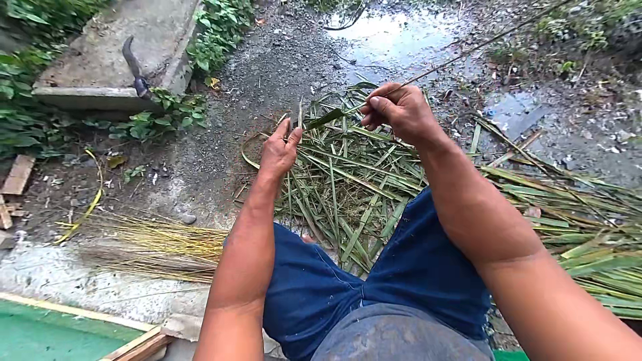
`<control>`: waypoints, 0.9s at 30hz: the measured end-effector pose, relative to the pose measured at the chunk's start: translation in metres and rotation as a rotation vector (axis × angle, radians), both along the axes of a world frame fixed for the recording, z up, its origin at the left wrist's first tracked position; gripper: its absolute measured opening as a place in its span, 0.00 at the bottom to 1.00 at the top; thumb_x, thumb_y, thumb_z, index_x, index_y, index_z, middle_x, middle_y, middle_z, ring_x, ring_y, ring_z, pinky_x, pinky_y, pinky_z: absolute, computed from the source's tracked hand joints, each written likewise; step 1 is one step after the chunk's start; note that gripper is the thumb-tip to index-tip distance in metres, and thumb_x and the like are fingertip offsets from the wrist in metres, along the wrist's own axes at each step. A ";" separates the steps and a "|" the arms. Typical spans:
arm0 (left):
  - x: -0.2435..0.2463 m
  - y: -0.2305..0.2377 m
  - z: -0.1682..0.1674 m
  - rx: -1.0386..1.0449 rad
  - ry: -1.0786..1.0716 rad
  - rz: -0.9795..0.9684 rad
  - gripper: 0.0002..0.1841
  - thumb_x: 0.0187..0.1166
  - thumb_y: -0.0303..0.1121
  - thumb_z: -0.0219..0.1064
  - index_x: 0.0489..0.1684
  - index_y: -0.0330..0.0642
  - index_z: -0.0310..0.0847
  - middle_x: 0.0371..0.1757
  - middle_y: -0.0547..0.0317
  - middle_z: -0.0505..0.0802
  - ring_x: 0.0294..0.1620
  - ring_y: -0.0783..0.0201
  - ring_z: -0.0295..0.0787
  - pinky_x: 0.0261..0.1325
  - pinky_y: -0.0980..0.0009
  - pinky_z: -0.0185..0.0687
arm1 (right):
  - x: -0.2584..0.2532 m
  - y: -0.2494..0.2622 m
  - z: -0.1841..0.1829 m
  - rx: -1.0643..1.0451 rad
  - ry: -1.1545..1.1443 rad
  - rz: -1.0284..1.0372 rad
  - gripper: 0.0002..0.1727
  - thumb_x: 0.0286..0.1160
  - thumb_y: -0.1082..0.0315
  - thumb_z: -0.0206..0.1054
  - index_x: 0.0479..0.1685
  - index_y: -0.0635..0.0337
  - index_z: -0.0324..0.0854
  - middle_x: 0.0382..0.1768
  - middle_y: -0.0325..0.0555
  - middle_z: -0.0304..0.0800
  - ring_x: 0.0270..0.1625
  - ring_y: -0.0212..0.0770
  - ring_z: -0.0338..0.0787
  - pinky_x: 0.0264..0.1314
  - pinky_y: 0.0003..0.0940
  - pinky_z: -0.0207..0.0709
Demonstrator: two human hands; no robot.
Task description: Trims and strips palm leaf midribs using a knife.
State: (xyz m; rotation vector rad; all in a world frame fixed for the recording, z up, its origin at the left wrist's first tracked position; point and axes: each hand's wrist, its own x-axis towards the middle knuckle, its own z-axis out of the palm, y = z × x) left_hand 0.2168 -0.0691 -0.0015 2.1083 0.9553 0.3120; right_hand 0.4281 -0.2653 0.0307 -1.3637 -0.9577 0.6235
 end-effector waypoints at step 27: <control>0.042 -0.033 -0.044 -0.370 0.099 0.155 0.36 0.94 0.59 0.31 0.69 0.39 0.75 0.35 0.47 0.85 0.21 0.55 0.82 0.28 0.55 0.86 | 0.009 -0.031 -0.017 0.010 -0.367 -0.142 0.11 0.86 0.70 0.61 0.52 0.67 0.87 0.42 0.44 0.96 0.40 0.30 0.95 0.51 0.31 0.92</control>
